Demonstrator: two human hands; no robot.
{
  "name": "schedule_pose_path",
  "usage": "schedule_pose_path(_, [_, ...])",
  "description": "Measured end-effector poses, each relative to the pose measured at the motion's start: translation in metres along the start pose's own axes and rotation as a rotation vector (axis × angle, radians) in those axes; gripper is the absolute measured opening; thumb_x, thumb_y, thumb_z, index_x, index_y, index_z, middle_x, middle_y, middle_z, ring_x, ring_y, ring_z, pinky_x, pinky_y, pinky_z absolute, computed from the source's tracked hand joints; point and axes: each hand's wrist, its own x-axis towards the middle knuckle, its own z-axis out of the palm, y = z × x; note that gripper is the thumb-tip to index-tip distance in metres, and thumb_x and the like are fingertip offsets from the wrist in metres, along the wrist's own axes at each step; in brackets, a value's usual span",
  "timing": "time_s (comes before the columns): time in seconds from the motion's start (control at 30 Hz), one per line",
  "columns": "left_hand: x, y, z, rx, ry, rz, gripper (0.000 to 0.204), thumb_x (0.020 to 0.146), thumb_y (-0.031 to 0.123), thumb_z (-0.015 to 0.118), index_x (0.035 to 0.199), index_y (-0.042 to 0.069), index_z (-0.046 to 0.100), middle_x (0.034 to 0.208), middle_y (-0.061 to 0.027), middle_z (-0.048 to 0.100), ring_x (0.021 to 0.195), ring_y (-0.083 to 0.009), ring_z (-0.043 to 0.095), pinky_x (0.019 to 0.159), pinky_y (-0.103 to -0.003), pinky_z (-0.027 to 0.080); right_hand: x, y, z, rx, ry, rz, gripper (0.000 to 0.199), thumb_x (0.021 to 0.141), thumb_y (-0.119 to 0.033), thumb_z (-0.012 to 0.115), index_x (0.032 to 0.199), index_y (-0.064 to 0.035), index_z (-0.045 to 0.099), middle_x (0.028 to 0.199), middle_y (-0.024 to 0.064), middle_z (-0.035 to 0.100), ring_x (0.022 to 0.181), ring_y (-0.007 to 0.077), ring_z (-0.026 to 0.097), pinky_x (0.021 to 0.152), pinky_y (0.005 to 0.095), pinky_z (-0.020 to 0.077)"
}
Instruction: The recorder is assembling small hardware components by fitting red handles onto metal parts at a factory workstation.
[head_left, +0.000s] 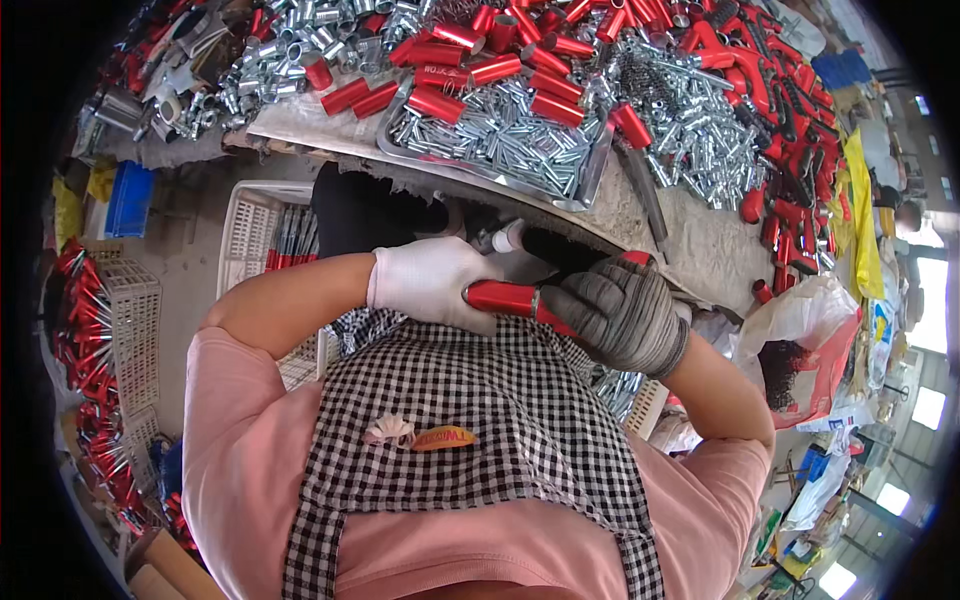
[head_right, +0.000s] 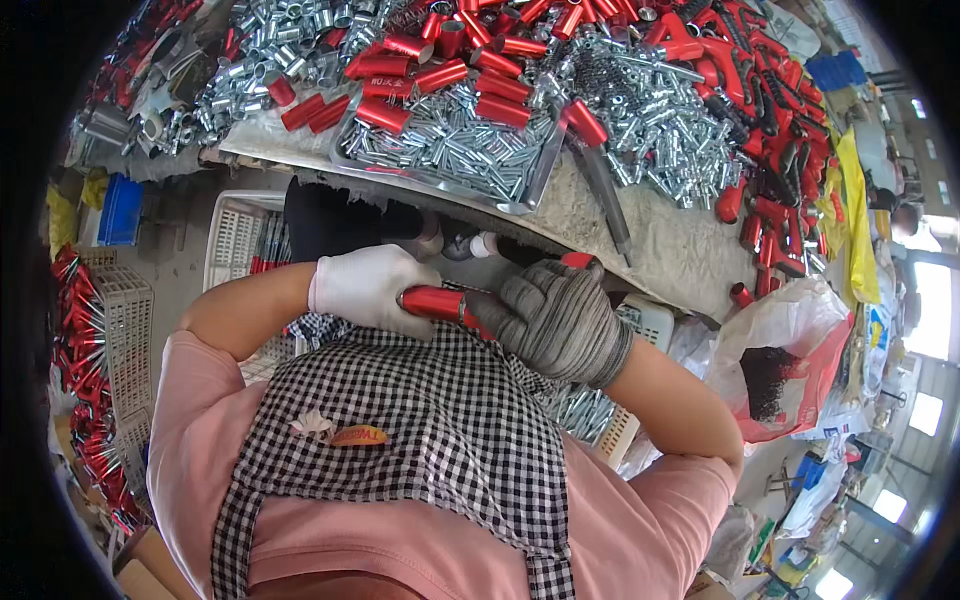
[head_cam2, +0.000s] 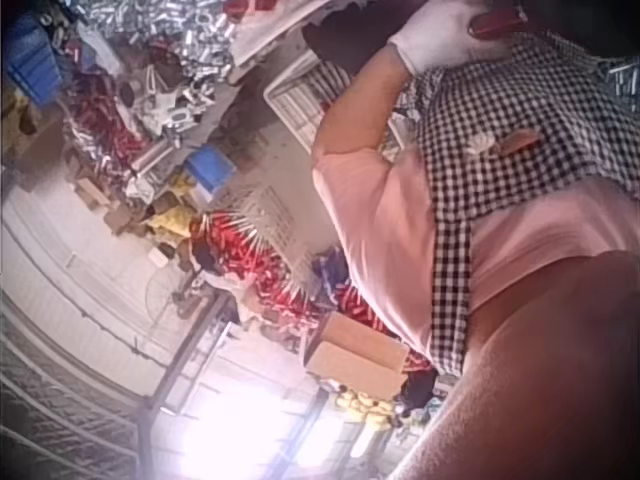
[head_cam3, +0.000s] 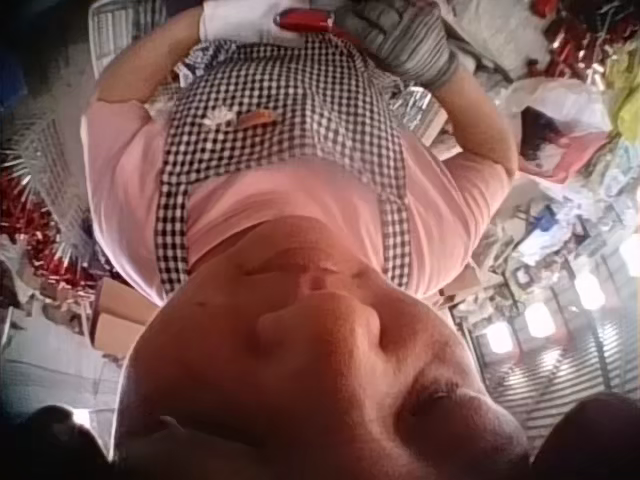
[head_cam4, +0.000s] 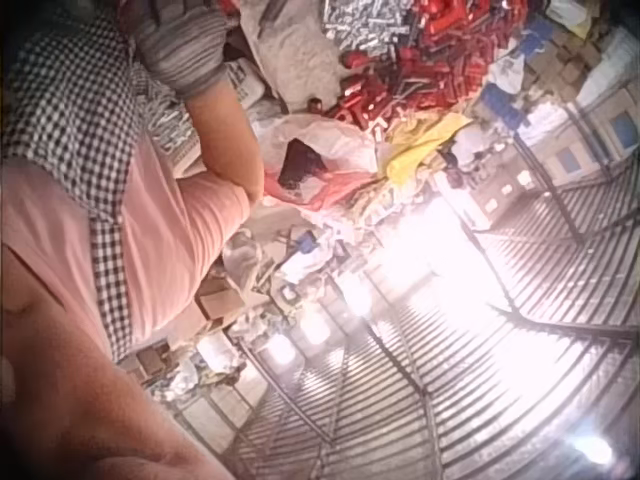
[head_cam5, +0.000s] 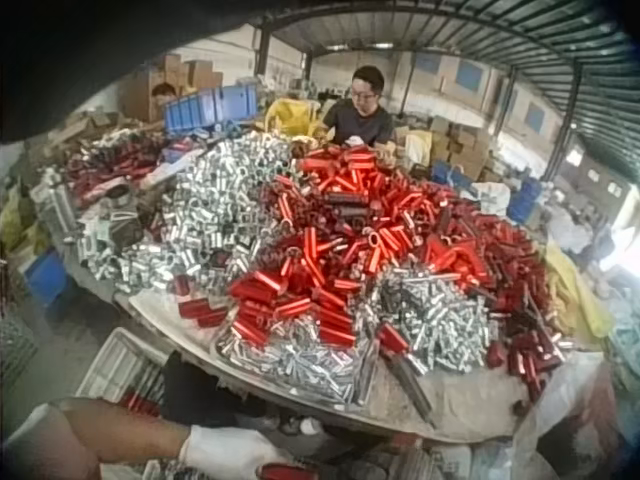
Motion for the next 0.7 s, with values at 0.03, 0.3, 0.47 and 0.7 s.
schedule_pose_path(0.03, [0.0,0.002,0.0,-0.05,-0.081,-0.011,0.032,0.078,0.032,0.076,0.086,0.004,0.064,0.073,-0.0167,0.065,0.068,-0.0319,0.065,0.066,-0.04,0.051,0.001,0.0,-0.001,0.002,-0.001,-0.001,0.045,0.061,-0.015,0.077,0.106,-0.0086,0.07,0.092,0.0086,0.066,0.074,0.0254,0.065,0.063,0.0376,0.0536])
schedule_pose_path(0.3, [0.01,-0.015,0.015,-0.394,-0.52,-0.124,0.017,0.076,0.015,0.069,0.072,0.003,0.058,0.058,-0.0057,0.054,0.053,-0.0161,0.05,0.054,-0.035,0.043,0.018,0.004,-0.003,-0.061,-0.113,-0.445,0.043,0.067,-0.02,0.065,0.105,-0.0016,0.07,0.087,0.0113,0.065,0.073,0.0233,0.065,0.064,0.0368,0.055])
schedule_pose_path(0.47, [0.015,-0.028,0.029,-0.584,-0.668,-0.053,0.015,0.077,0.01,0.066,0.067,0.003,0.057,0.056,0.0002,0.052,0.051,-0.0109,0.047,0.049,-0.03,0.04,0.021,0.008,0.0,0.025,-0.198,-0.573,0.041,0.069,-0.02,0.066,0.106,-0.0025,0.07,0.088,0.0121,0.066,0.075,0.0238,0.066,0.064,0.0378,0.0557])
schedule_pose_path(0.7, [0.0,-0.014,0.021,-0.342,-0.378,-0.075,0.019,0.073,0.018,0.071,0.074,0.001,0.064,0.062,-0.0084,0.06,0.056,-0.0171,0.055,0.058,-0.035,0.047,0.019,-0.001,-0.001,0.216,-0.354,-0.2,0.038,0.07,-0.018,0.071,0.106,-0.0027,0.069,0.085,0.0134,0.067,0.073,0.0267,0.067,0.064,0.0394,0.0565])
